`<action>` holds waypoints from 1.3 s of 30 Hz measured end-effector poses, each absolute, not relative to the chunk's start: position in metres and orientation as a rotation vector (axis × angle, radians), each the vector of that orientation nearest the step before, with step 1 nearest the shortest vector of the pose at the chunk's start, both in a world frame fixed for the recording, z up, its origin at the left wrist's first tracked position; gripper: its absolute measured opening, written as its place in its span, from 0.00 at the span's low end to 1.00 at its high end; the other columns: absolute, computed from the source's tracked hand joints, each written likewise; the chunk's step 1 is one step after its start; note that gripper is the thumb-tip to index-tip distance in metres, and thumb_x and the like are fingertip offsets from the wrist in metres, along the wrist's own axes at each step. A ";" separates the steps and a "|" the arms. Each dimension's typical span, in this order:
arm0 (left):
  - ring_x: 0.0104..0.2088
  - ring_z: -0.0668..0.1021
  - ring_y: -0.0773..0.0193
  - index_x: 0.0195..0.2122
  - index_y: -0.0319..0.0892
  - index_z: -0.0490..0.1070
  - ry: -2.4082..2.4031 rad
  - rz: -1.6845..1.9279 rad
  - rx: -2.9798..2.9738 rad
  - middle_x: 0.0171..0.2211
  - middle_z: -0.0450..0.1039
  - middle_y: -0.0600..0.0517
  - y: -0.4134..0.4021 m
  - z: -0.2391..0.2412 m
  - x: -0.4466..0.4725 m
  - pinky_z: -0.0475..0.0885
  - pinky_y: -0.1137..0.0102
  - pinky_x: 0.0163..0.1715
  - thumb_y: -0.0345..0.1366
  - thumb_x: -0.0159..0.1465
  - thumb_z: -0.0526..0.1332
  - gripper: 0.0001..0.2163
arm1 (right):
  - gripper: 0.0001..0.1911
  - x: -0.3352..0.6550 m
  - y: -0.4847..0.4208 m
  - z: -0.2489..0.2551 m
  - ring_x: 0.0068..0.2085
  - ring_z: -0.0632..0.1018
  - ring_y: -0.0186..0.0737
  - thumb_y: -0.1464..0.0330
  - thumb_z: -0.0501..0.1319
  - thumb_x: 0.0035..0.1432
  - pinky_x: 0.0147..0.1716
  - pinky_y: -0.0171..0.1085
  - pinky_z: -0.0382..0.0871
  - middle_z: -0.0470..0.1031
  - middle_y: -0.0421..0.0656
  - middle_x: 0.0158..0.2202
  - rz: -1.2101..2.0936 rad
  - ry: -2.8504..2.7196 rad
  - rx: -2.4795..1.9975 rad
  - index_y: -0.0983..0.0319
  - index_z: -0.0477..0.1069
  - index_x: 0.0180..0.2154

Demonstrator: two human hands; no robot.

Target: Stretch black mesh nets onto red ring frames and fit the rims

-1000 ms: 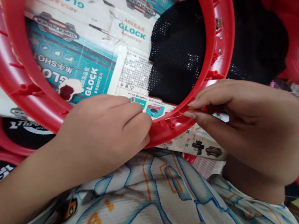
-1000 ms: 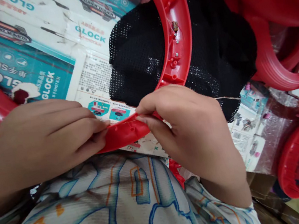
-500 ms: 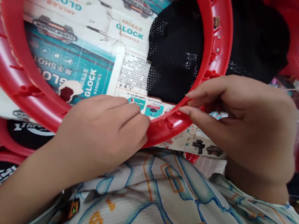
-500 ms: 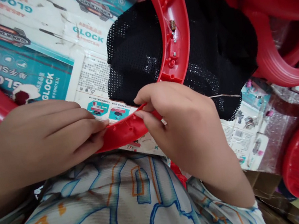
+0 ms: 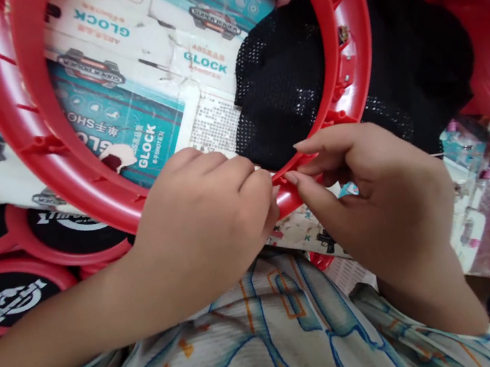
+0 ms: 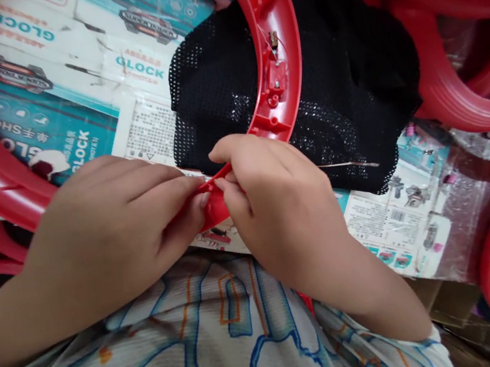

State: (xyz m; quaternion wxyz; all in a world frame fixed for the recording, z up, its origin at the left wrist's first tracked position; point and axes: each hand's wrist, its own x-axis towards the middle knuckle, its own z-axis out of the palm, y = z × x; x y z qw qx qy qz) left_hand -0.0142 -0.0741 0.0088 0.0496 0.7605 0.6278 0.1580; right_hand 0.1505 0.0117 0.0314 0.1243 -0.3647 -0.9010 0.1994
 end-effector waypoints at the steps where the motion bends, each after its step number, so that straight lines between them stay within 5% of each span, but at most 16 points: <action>1: 0.26 0.78 0.54 0.29 0.41 0.76 1.892 0.497 2.313 0.26 0.79 0.49 -0.072 0.007 -0.012 0.65 0.61 0.30 0.32 0.71 0.55 0.14 | 0.13 0.152 0.011 0.032 0.49 0.85 0.45 0.78 0.65 0.60 0.53 0.42 0.81 0.85 0.43 0.45 0.571 -2.630 -1.072 0.60 0.77 0.46; 6: 0.22 0.74 0.59 0.21 0.44 0.70 1.882 0.564 2.370 0.18 0.71 0.52 -0.070 0.003 -0.015 0.59 0.64 0.25 0.31 0.70 0.57 0.18 | 0.14 0.164 0.020 0.034 0.42 0.86 0.45 0.71 0.65 0.65 0.47 0.43 0.83 0.85 0.41 0.40 0.535 -2.698 -0.952 0.54 0.77 0.51; 10: 0.22 0.73 0.61 0.21 0.44 0.70 1.856 0.554 2.443 0.19 0.72 0.53 -0.074 -0.001 -0.022 0.60 0.65 0.25 0.32 0.70 0.57 0.18 | 0.10 0.171 0.037 0.039 0.51 0.85 0.49 0.70 0.62 0.67 0.54 0.46 0.80 0.85 0.44 0.45 0.553 -2.748 -0.853 0.56 0.77 0.48; 17: 0.23 0.73 0.62 0.22 0.43 0.72 1.699 0.553 2.550 0.20 0.73 0.52 -0.080 -0.008 -0.036 0.62 0.65 0.25 0.33 0.72 0.56 0.19 | 0.08 0.166 0.043 0.039 0.51 0.84 0.42 0.72 0.62 0.68 0.54 0.39 0.77 0.85 0.40 0.45 0.574 -2.828 -0.688 0.54 0.77 0.44; 30: 0.22 0.77 0.56 0.22 0.43 0.72 1.735 0.491 2.475 0.20 0.74 0.52 -0.083 -0.007 -0.040 0.63 0.63 0.24 0.34 0.69 0.57 0.17 | 0.10 0.163 0.033 0.037 0.47 0.85 0.44 0.73 0.67 0.62 0.51 0.36 0.77 0.85 0.41 0.41 0.429 -2.825 -0.794 0.58 0.77 0.45; 39: 0.25 0.73 0.57 0.21 0.44 0.72 1.800 0.320 2.220 0.20 0.70 0.52 -0.077 0.007 -0.038 0.58 0.63 0.28 0.35 0.67 0.56 0.16 | 0.13 0.157 0.017 0.036 0.37 0.84 0.42 0.78 0.68 0.56 0.40 0.37 0.77 0.83 0.39 0.36 0.451 -2.722 -1.032 0.59 0.77 0.43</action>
